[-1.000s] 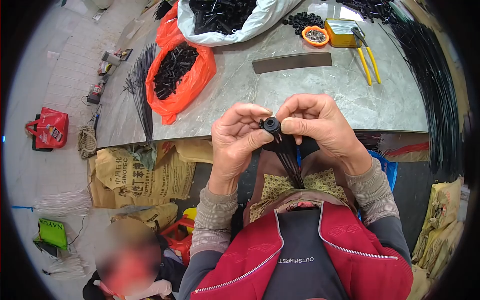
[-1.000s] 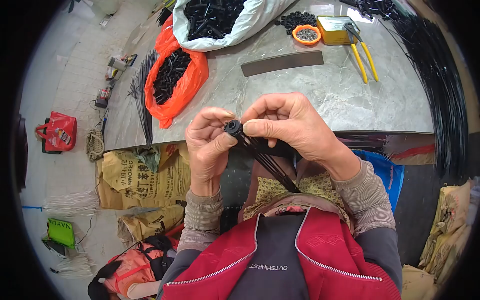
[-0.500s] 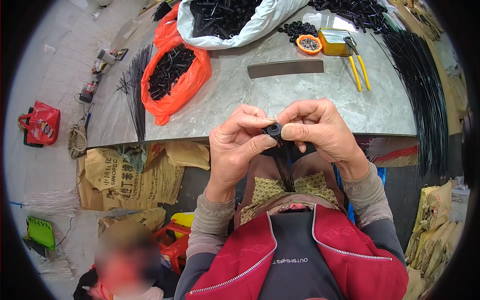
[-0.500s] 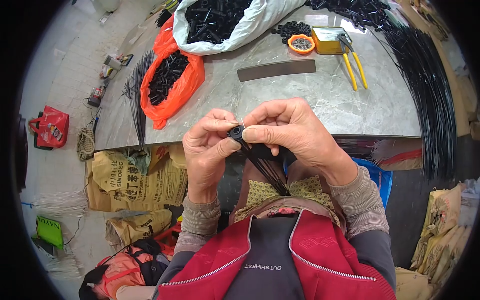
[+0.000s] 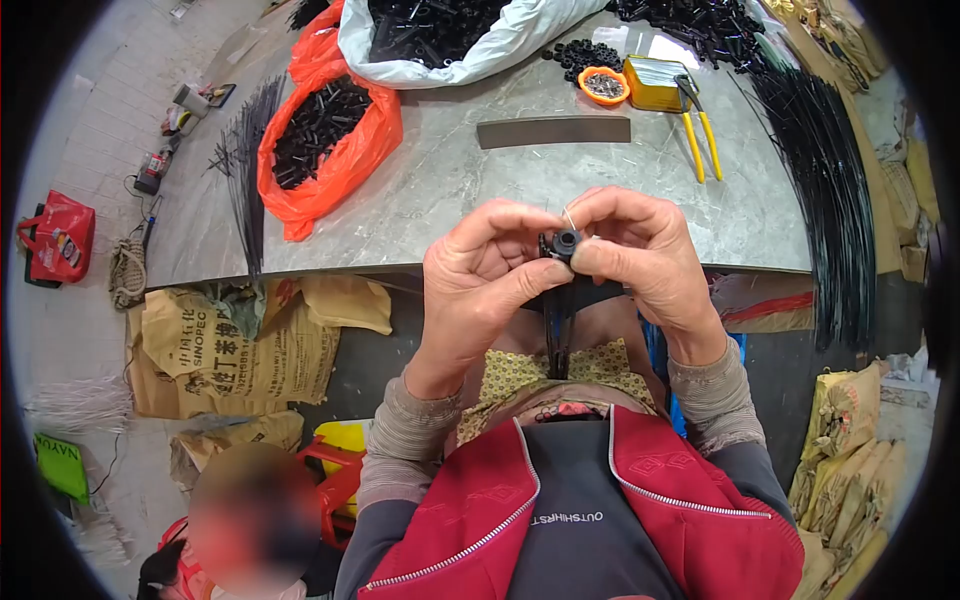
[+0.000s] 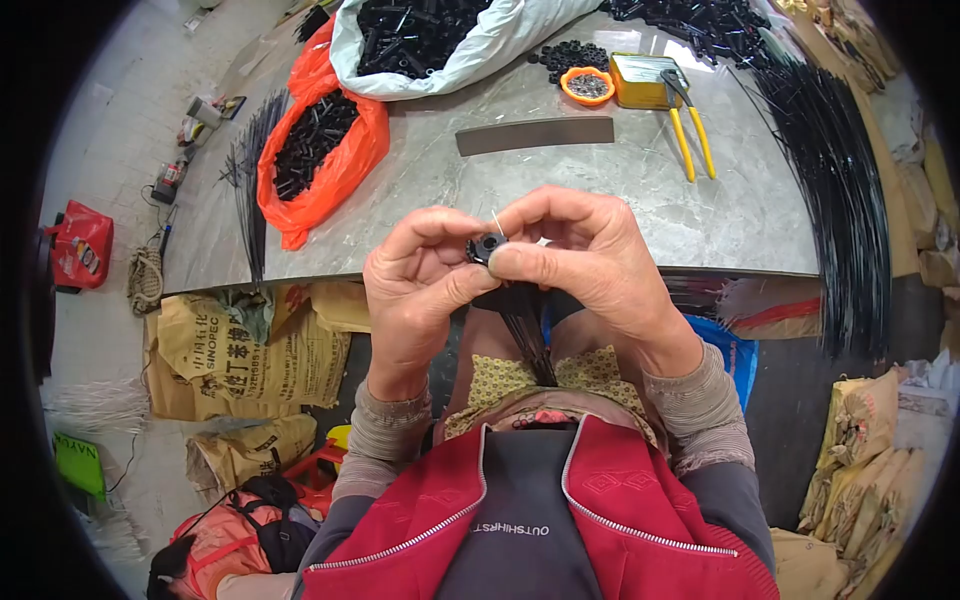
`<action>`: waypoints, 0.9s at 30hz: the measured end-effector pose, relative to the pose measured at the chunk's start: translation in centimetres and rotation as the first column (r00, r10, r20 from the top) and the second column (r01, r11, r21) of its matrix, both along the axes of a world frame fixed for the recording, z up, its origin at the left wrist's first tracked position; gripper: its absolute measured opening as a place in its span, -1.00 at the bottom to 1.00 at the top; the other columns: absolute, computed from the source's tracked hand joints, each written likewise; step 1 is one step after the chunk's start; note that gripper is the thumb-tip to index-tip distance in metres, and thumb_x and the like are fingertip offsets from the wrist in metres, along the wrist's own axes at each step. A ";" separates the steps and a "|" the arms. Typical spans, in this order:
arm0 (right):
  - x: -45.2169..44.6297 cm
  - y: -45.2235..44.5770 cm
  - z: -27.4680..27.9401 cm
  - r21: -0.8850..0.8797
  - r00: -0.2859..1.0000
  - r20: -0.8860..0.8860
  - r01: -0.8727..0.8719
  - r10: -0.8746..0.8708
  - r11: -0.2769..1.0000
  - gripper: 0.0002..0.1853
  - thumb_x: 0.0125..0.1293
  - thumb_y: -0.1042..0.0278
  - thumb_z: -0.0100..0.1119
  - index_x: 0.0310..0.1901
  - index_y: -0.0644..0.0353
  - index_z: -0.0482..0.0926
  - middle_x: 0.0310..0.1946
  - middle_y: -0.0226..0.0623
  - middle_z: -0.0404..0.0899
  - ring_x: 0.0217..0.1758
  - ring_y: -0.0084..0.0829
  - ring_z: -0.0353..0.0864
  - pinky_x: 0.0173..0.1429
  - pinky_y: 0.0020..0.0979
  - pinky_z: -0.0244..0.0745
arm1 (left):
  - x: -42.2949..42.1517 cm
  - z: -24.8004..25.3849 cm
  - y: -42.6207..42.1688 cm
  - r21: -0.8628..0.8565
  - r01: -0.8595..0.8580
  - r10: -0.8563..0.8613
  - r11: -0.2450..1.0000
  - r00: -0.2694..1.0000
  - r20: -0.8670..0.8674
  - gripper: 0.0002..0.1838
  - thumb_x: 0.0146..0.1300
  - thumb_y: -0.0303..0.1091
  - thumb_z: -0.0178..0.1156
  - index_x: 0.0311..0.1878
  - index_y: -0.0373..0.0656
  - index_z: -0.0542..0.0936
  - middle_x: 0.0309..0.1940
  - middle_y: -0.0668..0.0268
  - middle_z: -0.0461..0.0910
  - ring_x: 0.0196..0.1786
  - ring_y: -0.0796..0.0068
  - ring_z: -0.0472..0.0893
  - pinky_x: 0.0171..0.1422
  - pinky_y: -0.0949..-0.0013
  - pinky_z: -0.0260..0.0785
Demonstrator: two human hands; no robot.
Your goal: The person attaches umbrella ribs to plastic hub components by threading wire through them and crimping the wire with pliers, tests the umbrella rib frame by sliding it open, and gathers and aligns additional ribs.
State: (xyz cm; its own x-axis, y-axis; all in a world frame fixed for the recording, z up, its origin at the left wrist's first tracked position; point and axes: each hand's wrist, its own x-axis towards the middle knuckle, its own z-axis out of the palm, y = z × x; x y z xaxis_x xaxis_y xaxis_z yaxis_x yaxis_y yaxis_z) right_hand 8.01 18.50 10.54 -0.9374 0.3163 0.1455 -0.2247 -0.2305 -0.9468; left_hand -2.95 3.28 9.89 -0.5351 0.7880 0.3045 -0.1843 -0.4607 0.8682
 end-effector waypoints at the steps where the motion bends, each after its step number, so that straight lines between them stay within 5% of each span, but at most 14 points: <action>1: 0.0 0.2 0.0 0.017 1.000 0.009 0.020 -0.020 1.000 -0.79 0.27 0.48 0.35 -0.09 0.35 0.65 -0.29 -0.36 0.67 -0.25 -0.66 0.62 -0.15 -0.62 0.53 | 0.1 -0.1 0.3 -0.004 0.016 -0.016 1.000 0.999 0.033 -0.58 0.17 -0.75 0.29 0.11 -0.40 0.49 -0.10 0.20 0.57 -0.01 0.45 0.63 0.09 0.43 0.55; 8: 1.0 1.0 1.1 0.050 0.993 0.095 0.066 -0.071 0.997 -0.79 0.30 0.52 0.30 -0.06 0.39 0.62 -0.23 -0.32 0.67 -0.16 -0.60 0.66 -0.06 -0.57 0.58 | -0.1 -1.2 1.6 0.048 0.078 -0.089 0.996 0.947 0.310 -0.45 0.20 -0.68 0.29 0.26 -0.34 0.39 -0.15 0.22 0.58 -0.11 0.48 0.64 0.03 0.43 0.55; 14: 1.3 -0.1 1.3 0.129 0.967 -0.032 0.254 -0.252 0.959 -0.71 0.27 0.56 0.34 0.02 0.36 0.58 -0.25 -0.37 0.62 -0.18 -0.62 0.62 -0.11 -0.57 0.56 | 0.1 -1.5 2.3 0.053 0.106 -0.118 0.993 0.925 0.360 -0.47 0.20 -0.68 0.29 0.24 -0.33 0.40 -0.20 0.24 0.60 -0.15 0.50 0.65 0.00 0.45 0.55; 18: 2.2 -0.4 1.1 0.568 0.934 -0.165 0.354 -0.318 0.743 -0.66 0.12 0.57 0.43 -0.03 0.28 0.64 -0.28 -0.37 0.61 -0.24 -0.60 0.61 -0.20 -0.55 0.54 | 0.3 -1.4 2.3 0.041 0.123 -0.129 0.992 0.920 0.370 -0.49 0.18 -0.68 0.31 0.21 -0.33 0.44 -0.21 0.27 0.60 -0.15 0.54 0.64 -0.02 0.49 0.54; 22: 2.6 -0.3 1.2 0.603 0.921 -0.174 0.379 -0.349 0.702 -0.70 0.11 0.57 0.44 -0.08 0.28 0.67 -0.27 -0.35 0.60 -0.26 -0.60 0.60 -0.20 -0.55 0.54 | 0.7 -1.6 2.6 0.029 0.140 -0.140 0.990 0.917 0.373 -0.51 0.15 -0.68 0.33 0.17 -0.32 0.48 -0.22 0.28 0.61 -0.15 0.57 0.64 -0.02 0.51 0.54; 27: 2.6 0.1 1.2 0.496 0.947 -0.121 0.318 -0.298 0.808 -0.71 0.12 0.60 0.41 -0.08 0.29 0.67 -0.24 -0.35 0.61 -0.24 -0.59 0.61 -0.13 -0.54 0.55 | 1.1 -1.7 2.8 0.011 0.132 -0.126 0.991 0.917 0.378 -0.56 0.14 -0.70 0.33 0.10 -0.31 0.50 -0.22 0.26 0.63 -0.15 0.57 0.64 -0.01 0.51 0.55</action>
State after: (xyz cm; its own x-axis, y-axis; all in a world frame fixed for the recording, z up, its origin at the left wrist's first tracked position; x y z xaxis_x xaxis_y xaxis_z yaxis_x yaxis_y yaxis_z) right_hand 10.61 18.62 11.70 -0.7944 0.4610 0.3954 -0.2384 0.3621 -0.9011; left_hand -1.80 6.08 8.19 -0.5011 0.8609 0.0880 -0.5565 -0.3985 0.7290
